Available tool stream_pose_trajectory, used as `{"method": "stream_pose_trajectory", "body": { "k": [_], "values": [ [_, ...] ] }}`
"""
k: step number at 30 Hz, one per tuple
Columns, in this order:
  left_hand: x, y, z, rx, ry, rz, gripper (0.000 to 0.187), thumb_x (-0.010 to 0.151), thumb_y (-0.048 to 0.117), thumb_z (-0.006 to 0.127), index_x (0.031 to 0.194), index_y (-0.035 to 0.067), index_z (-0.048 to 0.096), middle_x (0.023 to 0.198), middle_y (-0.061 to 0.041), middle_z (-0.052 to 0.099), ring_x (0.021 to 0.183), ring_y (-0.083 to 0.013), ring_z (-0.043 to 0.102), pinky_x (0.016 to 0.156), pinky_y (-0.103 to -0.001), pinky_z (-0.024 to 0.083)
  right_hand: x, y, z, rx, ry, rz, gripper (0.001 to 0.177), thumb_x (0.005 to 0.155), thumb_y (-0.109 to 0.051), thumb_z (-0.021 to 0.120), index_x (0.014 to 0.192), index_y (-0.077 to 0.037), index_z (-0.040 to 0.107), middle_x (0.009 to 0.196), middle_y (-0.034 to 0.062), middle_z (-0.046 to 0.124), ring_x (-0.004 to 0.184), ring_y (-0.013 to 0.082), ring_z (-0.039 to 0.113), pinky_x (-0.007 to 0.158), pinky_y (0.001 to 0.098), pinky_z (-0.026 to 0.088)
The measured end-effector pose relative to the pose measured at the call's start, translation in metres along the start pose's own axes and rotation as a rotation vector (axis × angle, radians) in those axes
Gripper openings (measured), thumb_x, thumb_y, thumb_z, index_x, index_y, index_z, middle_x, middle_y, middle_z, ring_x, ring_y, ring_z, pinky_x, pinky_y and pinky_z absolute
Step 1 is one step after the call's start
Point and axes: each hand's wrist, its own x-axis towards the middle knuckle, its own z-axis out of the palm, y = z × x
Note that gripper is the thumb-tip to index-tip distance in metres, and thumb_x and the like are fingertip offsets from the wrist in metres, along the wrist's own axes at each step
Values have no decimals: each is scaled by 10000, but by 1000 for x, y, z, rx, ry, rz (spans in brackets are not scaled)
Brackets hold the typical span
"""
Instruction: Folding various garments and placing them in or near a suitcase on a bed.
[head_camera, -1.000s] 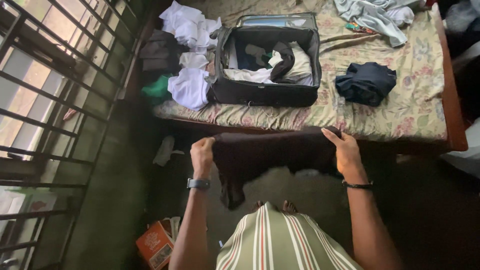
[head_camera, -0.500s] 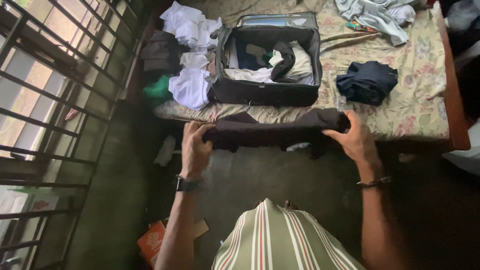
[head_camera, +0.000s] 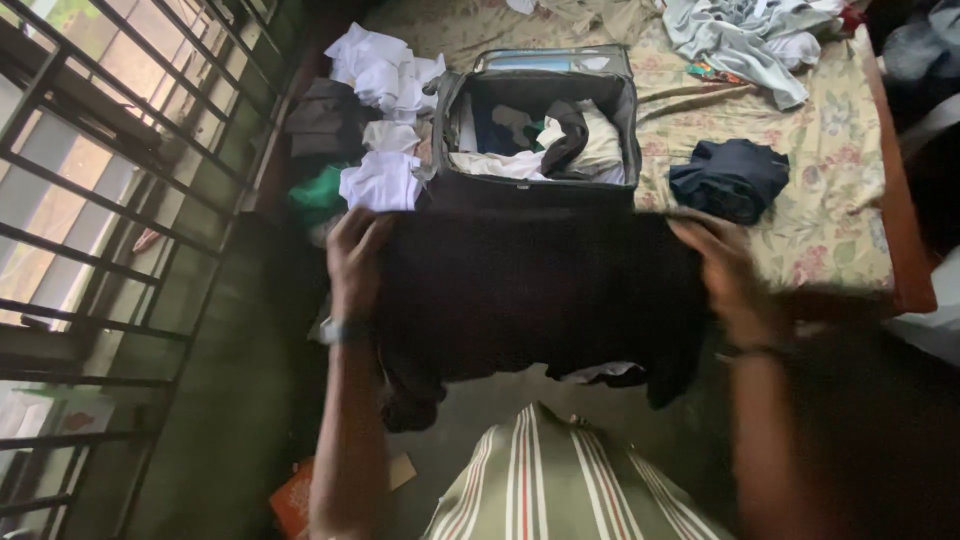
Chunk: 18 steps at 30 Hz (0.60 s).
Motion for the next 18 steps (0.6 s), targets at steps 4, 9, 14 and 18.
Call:
{"method": "stream_pose_trajectory", "body": {
  "k": [4,9,14,18],
  "values": [
    [3,-32,86,165,405,-225,95,956,151,672,894,81,650,739,-20,626,555,-143,433,480,-302,359,18,-18,99,589,390,1092,415,954,-339,705,1238,-44,639,1195,104,692,1093,222,634,994,363,491],
    [-38,38,182,315,233,-239,176,982,217,676,958,43,680,772,-95,702,635,-193,619,566,-341,498,34,-117,135,683,244,1031,346,1029,-351,567,1178,-54,659,1030,76,638,939,199,586,823,343,505],
    [-61,70,187,261,88,-41,306,903,176,746,1152,21,659,1020,-150,696,906,-233,655,809,-373,532,25,-120,129,1036,213,710,366,1074,-342,467,1234,-51,621,1117,94,641,1030,194,610,930,344,518],
    [-54,72,167,158,-112,105,616,719,56,845,1291,3,625,1162,-146,670,1075,-255,634,960,-378,526,39,-137,86,1523,128,942,504,1005,-420,366,1264,-78,631,1219,125,677,1127,243,641,1007,395,516]
  ]
}}
